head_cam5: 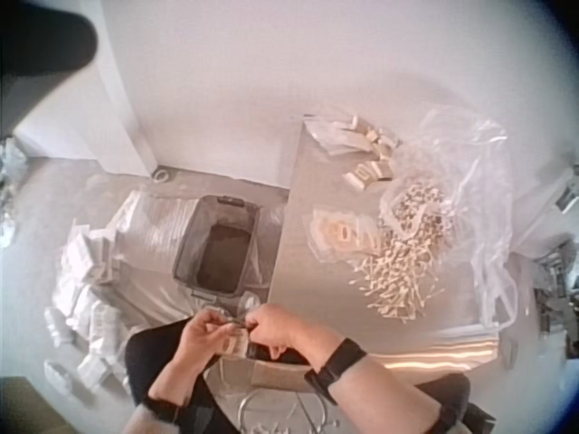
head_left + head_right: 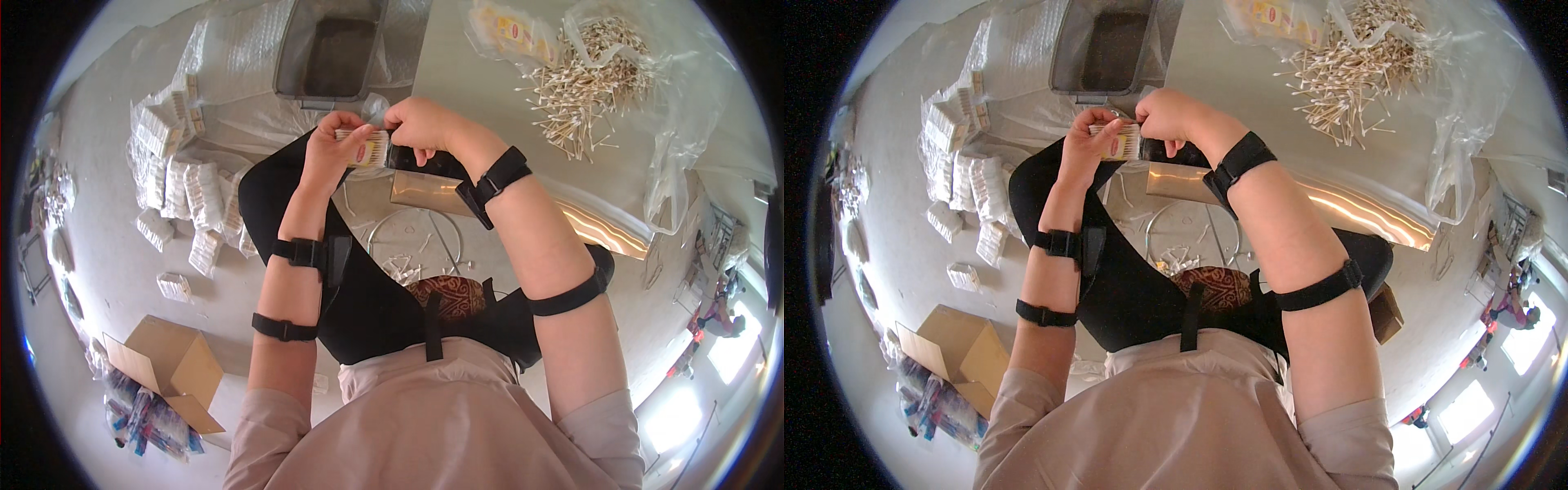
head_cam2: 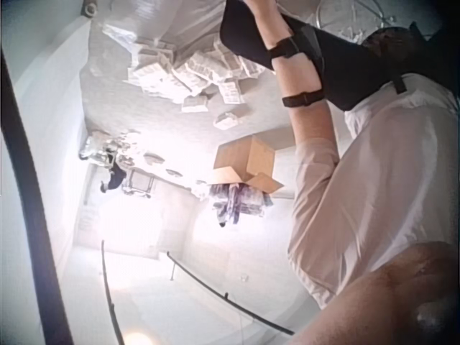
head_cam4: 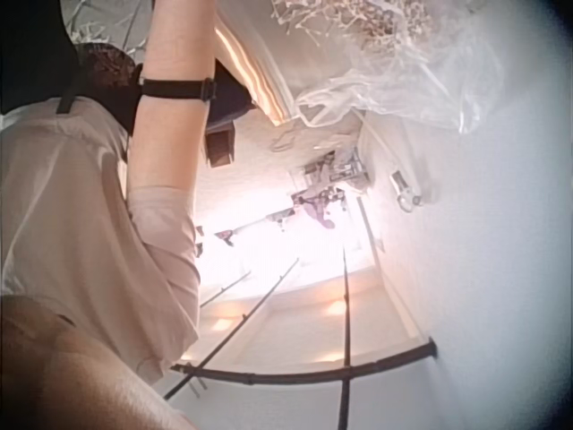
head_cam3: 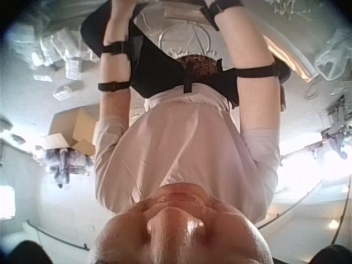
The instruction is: Manually organizing and packaging bundles of cotton swabs into plastic bags.
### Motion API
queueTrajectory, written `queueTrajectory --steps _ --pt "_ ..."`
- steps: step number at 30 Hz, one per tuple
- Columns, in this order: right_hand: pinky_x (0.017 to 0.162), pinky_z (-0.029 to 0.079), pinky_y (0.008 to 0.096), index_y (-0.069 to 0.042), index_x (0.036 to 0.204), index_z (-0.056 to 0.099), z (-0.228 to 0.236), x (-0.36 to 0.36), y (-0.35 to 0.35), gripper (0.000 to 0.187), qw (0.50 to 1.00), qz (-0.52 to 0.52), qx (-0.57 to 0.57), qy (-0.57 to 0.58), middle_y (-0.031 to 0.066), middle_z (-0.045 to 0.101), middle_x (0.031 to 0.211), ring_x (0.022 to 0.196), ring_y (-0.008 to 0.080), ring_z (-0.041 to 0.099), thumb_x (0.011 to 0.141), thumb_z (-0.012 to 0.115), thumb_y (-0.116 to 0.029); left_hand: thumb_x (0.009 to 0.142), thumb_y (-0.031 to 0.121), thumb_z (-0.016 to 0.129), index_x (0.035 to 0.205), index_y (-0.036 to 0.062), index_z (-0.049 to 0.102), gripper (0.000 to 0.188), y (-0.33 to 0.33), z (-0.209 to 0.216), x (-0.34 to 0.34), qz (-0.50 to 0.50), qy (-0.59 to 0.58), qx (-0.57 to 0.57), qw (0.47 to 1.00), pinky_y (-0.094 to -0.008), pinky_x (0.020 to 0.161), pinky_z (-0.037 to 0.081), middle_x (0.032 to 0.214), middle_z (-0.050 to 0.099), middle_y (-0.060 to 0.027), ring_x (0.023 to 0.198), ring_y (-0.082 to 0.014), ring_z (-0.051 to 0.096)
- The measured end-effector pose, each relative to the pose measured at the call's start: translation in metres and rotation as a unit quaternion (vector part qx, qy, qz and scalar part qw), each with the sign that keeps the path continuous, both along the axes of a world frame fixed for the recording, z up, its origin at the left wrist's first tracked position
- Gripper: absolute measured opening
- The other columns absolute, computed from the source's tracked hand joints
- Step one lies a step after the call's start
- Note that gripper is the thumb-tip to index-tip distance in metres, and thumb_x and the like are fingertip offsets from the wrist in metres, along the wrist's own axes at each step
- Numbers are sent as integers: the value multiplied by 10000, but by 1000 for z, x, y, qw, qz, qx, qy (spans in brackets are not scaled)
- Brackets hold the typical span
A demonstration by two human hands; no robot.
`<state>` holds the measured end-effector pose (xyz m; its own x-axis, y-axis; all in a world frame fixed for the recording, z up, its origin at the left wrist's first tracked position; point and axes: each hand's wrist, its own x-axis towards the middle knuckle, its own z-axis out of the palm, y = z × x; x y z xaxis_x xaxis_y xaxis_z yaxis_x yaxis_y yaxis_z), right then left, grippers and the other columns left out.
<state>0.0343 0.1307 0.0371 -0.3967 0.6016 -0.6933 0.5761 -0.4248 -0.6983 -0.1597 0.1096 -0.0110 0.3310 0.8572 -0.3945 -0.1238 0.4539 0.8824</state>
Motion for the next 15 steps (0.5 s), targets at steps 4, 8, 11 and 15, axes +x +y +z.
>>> queueTrajectory --steps 4,8,11,15 --pt "399 424 269 -23 915 649 7 -1 1 192 999 28 24 -20 60 609 648 444 147 597 761 538 -45 900 79 656 912 31 580 90 -2 -1 -1 20 -29 -13 999 -214 547 383 769 616 -15 585 -55 494" --pt "404 414 269 -21 923 652 7 4 -1 192 999 20 23 -12 63 611 653 434 138 577 764 554 -64 899 99 664 915 35 583 105 -1 -2 0 13 -10 -3 1000 -217 547 382 734 596 -3 573 -52 489" --pt "410 416 268 -21 954 652 4 4 -4 186 999 13 42 4 77 636 705 434 130 566 787 606 -91 895 115 673 917 39 585 118 0 -5 -3 5 12 -8 1000 -212 544 381 705 581 9 566 -49 490" --pt "403 405 247 -6 1032 635 -2 10 -9 237 996 -40 41 65 87 667 822 427 102 526 816 664 -100 902 154 668 945 43 586 144 1 -7 -6 -11 8 -11 1000 -206 587 421 839 661 -37 610 -63 507"
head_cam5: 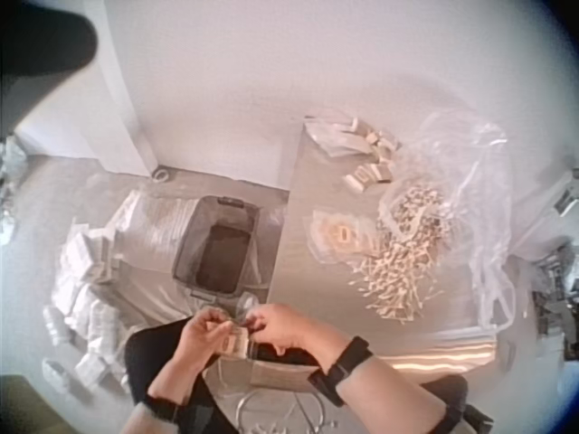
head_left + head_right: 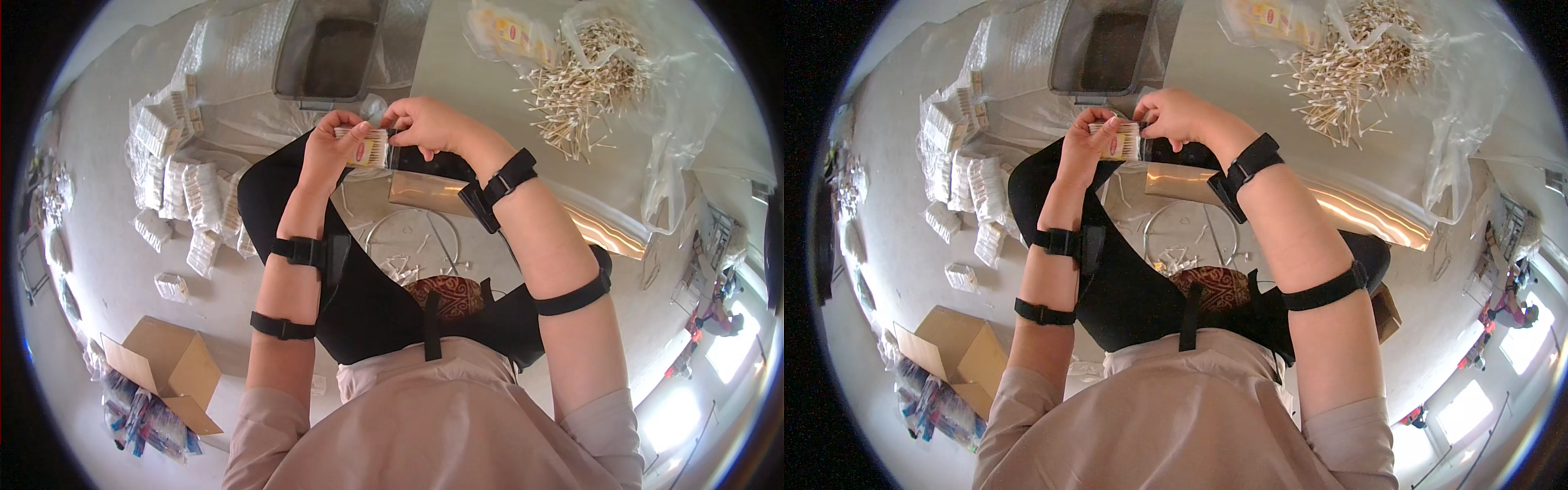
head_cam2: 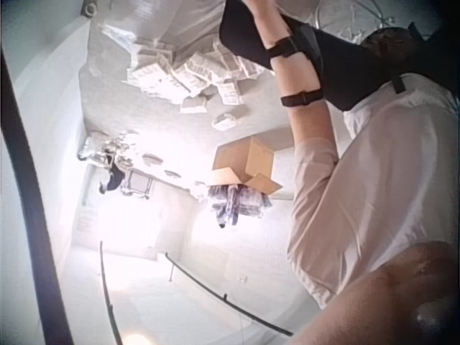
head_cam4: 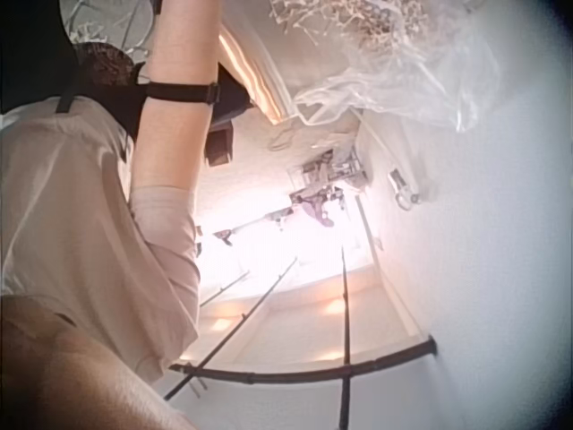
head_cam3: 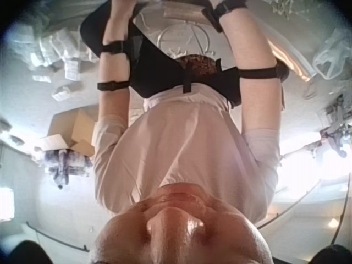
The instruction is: Manually organizing and packaging bundles of cotton swabs into plastic bags.
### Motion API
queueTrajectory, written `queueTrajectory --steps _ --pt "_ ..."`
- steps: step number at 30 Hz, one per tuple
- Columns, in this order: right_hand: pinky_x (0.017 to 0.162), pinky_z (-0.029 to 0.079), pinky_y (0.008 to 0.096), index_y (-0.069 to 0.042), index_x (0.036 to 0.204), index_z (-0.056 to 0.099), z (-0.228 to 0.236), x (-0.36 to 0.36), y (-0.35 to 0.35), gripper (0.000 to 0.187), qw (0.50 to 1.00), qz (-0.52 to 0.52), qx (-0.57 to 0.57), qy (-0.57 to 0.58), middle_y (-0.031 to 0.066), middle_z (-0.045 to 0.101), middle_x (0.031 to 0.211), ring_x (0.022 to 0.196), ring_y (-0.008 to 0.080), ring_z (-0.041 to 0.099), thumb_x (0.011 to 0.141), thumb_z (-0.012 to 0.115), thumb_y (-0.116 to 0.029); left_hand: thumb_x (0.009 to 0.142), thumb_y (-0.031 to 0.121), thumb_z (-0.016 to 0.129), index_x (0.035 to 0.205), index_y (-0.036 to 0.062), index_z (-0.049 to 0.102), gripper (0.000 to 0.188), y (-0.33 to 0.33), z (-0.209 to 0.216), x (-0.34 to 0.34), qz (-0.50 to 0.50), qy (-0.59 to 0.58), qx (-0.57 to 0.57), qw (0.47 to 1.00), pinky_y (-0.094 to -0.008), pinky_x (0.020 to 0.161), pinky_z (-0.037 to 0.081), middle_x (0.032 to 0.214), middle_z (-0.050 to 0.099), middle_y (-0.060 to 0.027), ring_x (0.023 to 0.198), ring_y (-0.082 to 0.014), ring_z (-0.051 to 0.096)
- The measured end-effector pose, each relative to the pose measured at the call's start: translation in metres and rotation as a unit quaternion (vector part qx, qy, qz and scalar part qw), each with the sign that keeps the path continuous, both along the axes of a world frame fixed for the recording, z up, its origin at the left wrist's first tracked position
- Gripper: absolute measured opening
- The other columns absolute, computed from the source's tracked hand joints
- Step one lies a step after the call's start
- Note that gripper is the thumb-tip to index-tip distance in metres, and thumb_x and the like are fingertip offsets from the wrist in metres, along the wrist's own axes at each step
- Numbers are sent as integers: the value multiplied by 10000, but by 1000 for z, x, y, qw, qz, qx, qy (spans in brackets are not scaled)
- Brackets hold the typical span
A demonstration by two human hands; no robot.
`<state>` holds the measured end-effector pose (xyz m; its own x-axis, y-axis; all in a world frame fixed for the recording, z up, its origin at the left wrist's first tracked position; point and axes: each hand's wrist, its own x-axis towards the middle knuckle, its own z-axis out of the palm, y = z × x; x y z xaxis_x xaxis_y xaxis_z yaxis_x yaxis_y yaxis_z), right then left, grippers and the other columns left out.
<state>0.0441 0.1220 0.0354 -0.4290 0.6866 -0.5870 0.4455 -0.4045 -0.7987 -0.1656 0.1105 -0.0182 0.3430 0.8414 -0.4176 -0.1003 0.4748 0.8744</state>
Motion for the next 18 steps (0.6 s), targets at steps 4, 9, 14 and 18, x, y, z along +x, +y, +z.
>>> queueTrajectory --steps 4,9,14,18 --pt "389 389 223 19 1068 621 -6 9 -5 275 998 -45 -29 25 88 672 876 424 79 495 824 679 -92 899 156 672 939 48 586 143 0 1 4 12 -11 -11 1000 -202 580 420 846 659 -37 607 -61 512" --pt "386 387 226 15 1055 631 -1 11 -4 294 998 -49 -39 16 74 669 867 426 79 492 820 706 -146 898 161 675 940 47 585 151 0 3 5 7 -1 -10 1000 -203 572 421 859 658 -38 608 -62 518" --pt "391 394 240 7 1028 650 1 5 -5 306 999 -16 6 -35 51 656 827 453 81 505 811 725 -196 895 149 679 937 39 579 155 1 2 3 3 3 -1 1000 -205 564 417 790 619 -15 595 -59 512" --pt "562 475 295 -14 955 693 -12 19 -6 268 994 7 89 -60 56 655 830 634 143 587 786 738 -218 897 144 677 933 41 580 146 0 6 13 -3 16 10 1000 -206 561 412 764 598 -5 589 -57 507"
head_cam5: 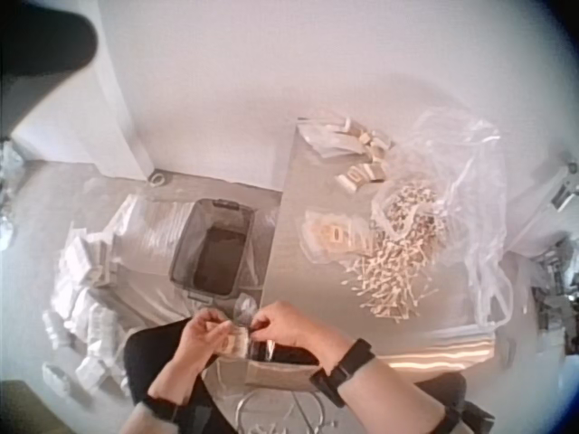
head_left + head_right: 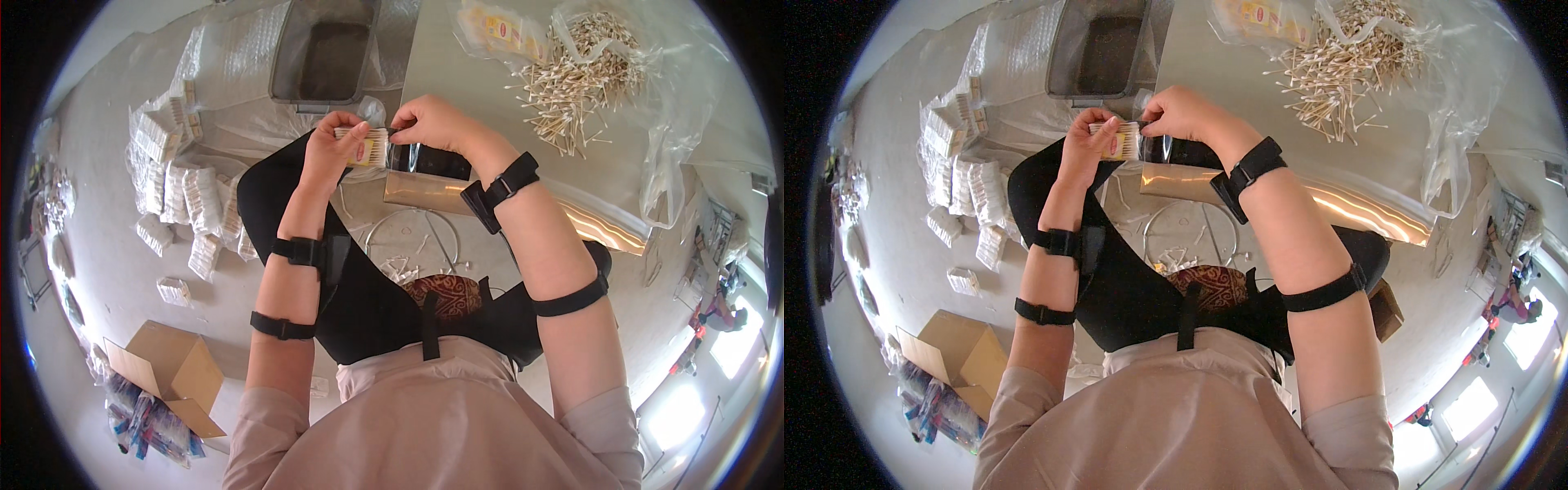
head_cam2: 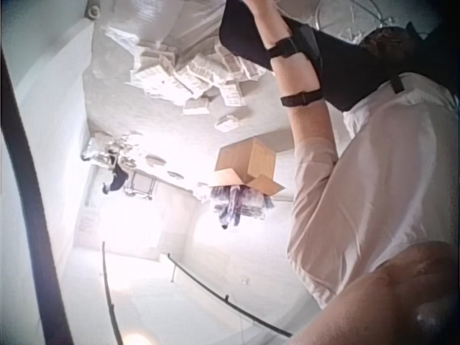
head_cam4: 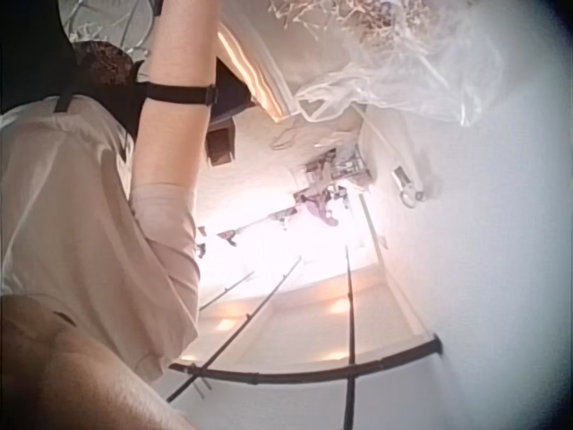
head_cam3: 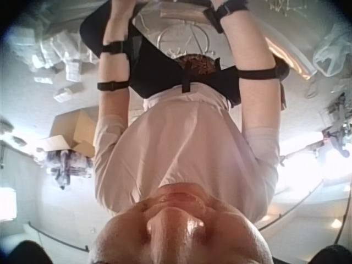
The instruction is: Manually organizing and packaging bundles of cotton swabs into plastic bags.
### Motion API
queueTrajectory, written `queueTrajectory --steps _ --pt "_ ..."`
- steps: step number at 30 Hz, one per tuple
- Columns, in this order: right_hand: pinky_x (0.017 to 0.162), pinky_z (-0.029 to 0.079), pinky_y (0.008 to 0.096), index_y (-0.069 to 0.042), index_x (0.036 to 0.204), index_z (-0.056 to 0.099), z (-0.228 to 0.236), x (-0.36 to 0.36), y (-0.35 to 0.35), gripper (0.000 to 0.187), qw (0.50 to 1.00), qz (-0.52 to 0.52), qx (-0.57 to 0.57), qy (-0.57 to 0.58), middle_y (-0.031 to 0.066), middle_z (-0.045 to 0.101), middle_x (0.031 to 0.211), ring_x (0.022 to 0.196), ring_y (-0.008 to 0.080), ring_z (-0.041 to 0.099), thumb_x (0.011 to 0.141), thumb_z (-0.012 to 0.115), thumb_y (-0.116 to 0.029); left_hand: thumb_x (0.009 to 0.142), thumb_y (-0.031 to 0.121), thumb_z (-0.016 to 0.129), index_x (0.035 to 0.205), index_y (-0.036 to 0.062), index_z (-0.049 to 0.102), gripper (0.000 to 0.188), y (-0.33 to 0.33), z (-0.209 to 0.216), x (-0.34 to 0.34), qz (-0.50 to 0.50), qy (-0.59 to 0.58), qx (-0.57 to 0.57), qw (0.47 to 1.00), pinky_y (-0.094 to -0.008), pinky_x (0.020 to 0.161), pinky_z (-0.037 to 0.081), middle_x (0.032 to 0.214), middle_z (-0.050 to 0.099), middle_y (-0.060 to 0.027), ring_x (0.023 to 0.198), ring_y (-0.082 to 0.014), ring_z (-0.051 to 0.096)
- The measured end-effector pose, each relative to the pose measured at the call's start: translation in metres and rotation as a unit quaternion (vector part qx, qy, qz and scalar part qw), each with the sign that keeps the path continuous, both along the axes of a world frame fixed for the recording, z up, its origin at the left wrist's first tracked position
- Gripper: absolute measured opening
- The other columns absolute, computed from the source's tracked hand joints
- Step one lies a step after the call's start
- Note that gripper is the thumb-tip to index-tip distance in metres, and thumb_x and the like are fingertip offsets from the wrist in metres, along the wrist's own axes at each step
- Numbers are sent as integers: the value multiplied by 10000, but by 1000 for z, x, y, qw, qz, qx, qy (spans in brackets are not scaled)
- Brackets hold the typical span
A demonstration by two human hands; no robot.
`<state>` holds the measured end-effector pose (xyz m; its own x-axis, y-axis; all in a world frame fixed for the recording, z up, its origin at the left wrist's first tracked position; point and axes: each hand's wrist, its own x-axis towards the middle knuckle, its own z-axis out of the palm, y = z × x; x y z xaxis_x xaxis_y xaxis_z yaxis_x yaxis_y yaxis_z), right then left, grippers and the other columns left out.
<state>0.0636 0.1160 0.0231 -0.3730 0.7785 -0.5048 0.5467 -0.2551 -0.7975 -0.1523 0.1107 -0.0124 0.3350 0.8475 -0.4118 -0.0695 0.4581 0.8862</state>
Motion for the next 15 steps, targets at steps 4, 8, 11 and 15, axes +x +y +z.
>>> queueTrajectory --steps 4,8,11,15 --pt "743 488 333 -32 904 717 6 -4 -1 247 995 29 68 -74 77 659 863 810 209 627 754 747 -226 899 167 678 933 44 586 157 -2 1 -2 5 -15 2 1000 -210 571 409 731 585 5 596 -55 509" --pt "726 495 327 -33 911 719 8 -7 -3 250 990 39 89 -98 87 656 860 806 213 638 749 746 -222 918 229 659 953 40 588 206 -3 3 2 49 26 3 998 -218 645 436 756 590 13 722 -54 542" --pt "728 497 323 -44 912 722 7 -6 -4 234 990 37 104 -87 87 657 862 805 214 638 748 742 -209 929 260 644 993 41 579 237 -2 5 -5 48 -24 -34 998 -221 713 445 788 590 18 795 -56 541" --pt "719 499 315 -53 908 722 6 -8 -9 198 990 5 123 -71 81 647 849 793 200 637 760 731 -184 944 236 619 1019 68 567 191 -7 4 -11 16 5 -44 999 -208 708 446 818 577 25 778 -45 536"
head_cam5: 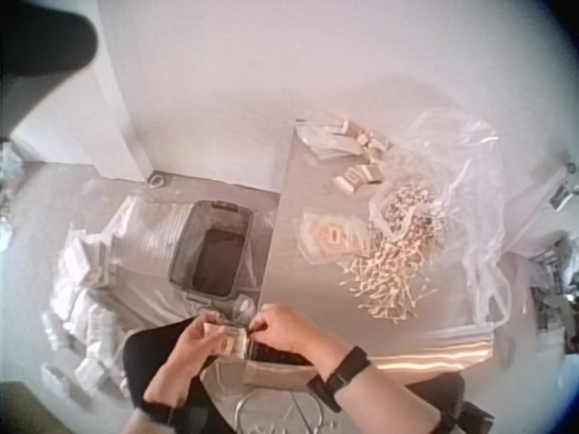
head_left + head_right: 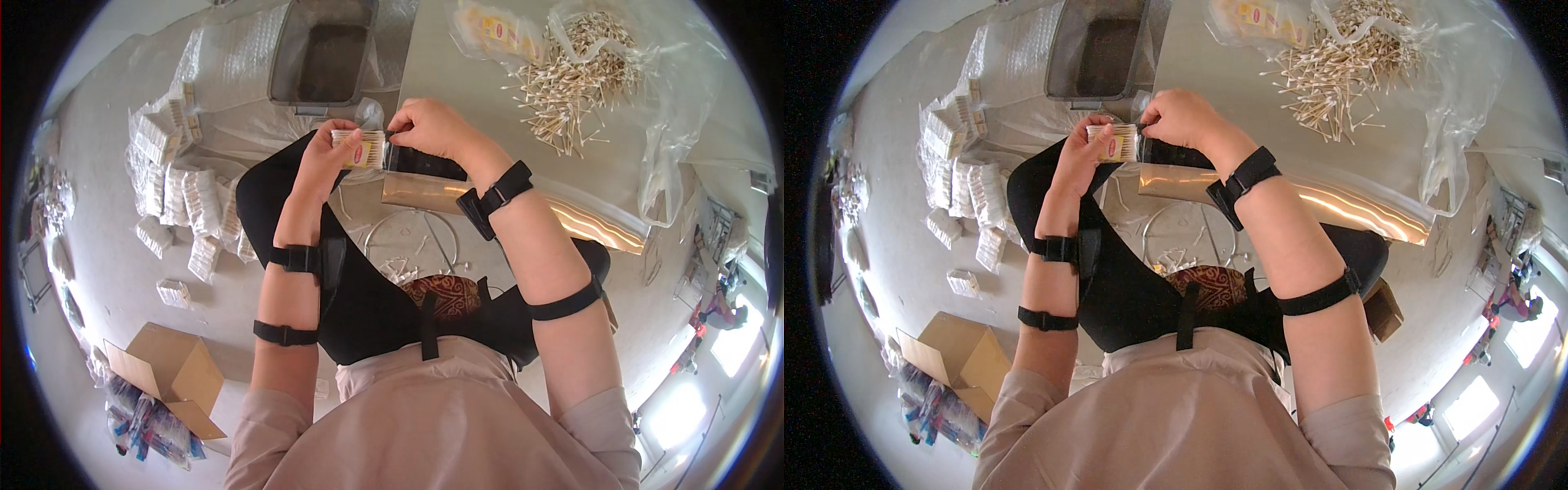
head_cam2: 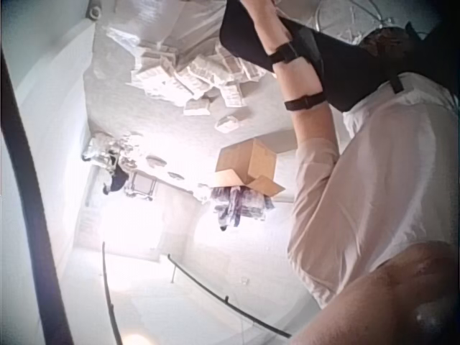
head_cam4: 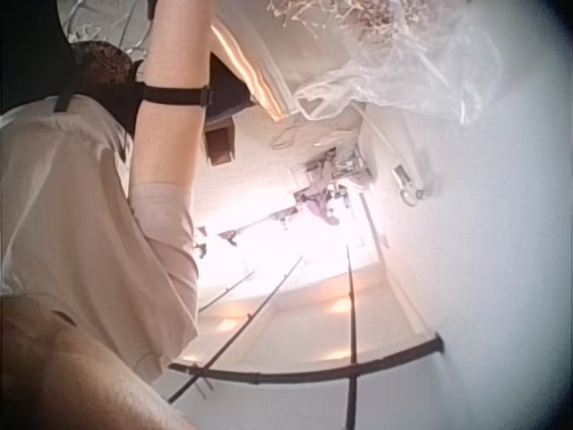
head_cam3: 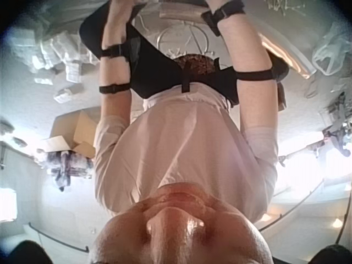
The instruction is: Manually organizing and packaging bundles of cotton swabs into plastic bags.
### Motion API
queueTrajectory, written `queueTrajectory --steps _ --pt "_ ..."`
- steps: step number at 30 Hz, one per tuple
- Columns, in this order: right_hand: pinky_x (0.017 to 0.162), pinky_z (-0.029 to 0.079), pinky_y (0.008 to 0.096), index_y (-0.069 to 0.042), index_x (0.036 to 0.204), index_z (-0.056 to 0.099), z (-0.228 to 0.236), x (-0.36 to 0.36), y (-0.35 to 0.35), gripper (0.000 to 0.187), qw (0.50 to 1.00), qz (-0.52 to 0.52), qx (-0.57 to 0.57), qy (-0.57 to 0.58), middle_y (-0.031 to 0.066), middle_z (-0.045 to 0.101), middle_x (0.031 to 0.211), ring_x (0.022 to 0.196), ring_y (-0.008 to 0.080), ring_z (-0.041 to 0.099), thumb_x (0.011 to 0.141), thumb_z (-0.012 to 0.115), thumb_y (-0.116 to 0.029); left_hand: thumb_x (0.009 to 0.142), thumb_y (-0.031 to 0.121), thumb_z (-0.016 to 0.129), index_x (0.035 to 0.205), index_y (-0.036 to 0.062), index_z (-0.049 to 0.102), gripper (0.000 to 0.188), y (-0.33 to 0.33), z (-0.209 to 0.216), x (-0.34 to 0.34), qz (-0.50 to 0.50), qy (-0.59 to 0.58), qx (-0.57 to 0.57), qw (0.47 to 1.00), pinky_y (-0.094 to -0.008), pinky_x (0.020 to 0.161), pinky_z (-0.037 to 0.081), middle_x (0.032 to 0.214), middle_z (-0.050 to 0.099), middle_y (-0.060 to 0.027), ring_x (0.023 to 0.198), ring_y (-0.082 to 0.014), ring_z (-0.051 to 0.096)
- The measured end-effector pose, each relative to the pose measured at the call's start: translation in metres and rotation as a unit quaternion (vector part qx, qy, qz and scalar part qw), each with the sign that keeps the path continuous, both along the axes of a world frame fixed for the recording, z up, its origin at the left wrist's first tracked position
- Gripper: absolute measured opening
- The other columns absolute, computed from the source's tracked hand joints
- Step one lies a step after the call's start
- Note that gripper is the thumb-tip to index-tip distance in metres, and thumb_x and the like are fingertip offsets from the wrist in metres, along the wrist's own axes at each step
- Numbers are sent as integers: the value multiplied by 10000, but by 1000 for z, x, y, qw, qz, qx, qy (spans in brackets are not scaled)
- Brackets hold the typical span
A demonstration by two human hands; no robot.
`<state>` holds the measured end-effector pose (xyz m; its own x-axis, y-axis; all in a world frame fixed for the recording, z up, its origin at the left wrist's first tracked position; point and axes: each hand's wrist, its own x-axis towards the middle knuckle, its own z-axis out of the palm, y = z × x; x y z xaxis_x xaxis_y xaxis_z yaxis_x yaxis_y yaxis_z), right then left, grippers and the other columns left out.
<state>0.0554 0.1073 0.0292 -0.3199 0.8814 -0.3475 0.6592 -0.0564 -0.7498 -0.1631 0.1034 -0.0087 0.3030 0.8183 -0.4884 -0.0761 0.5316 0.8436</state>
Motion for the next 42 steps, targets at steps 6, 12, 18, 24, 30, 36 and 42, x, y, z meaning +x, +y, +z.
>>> queueTrajectory --steps 6,12,18,24,30,36,42 --pt "707 500 310 -77 926 714 -5 -2 -9 174 999 -37 38 -3 76 631 877 781 193 636 776 712 -165 939 208 625 1032 74 564 174 -6 -1 3 -23 -40 -2 999 -203 678 423 771 540 41 723 -42 502" --pt "743 510 360 -95 867 714 -11 3 -8 128 997 -38 41 -44 93 647 909 836 254 639 776 653 -162 933 220 635 1031 72 563 191 -5 0 12 -56 -10 6 998 -196 686 423 766 531 40 720 -43 493" --pt "770 513 399 -106 831 711 -7 6 -10 143 997 -44 27 -49 100 664 929 893 295 636 775 596 -170 934 220 639 982 40 534 213 -7 4 19 -39 0 -9 999 -203 642 379 692 528 37 663 -43 471" --pt "769 509 406 -78 839 699 -4 14 -10 158 997 -32 38 -60 121 670 927 892 307 636 776 576 -155 935 237 637 996 26 523 247 -10 3 29 -31 11 7 999 -194 626 380 692 536 34 663 -31 478" --pt "768 511 408 -68 837 695 0 14 -16 147 996 -55 46 -57 133 674 911 870 319 640 780 587 -148 943 328 616 1078 40 554 324 -10 0 28 -76 77 19 994 -200 711 426 859 570 -2 778 -50 506" --pt "764 511 418 -55 915 668 5 7 -34 148 989 -122 76 -23 128 660 943 862 316 641 795 612 -121 989 478 456 1112 13 578 497 -13 -9 22 10 37 -15 999 -245 769 439 947 608 -54 867 -102 542" --pt "981 409 431 -26 1167 586 12 -12 -84 382 951 -85 269 -128 114 557 1237 1183 297 502 825 649 -184 989 531 395 1182 -4 562 593 -16 -16 18 44 37 -40 998 -285 842 460 1081 608 -78 975 -144 567"
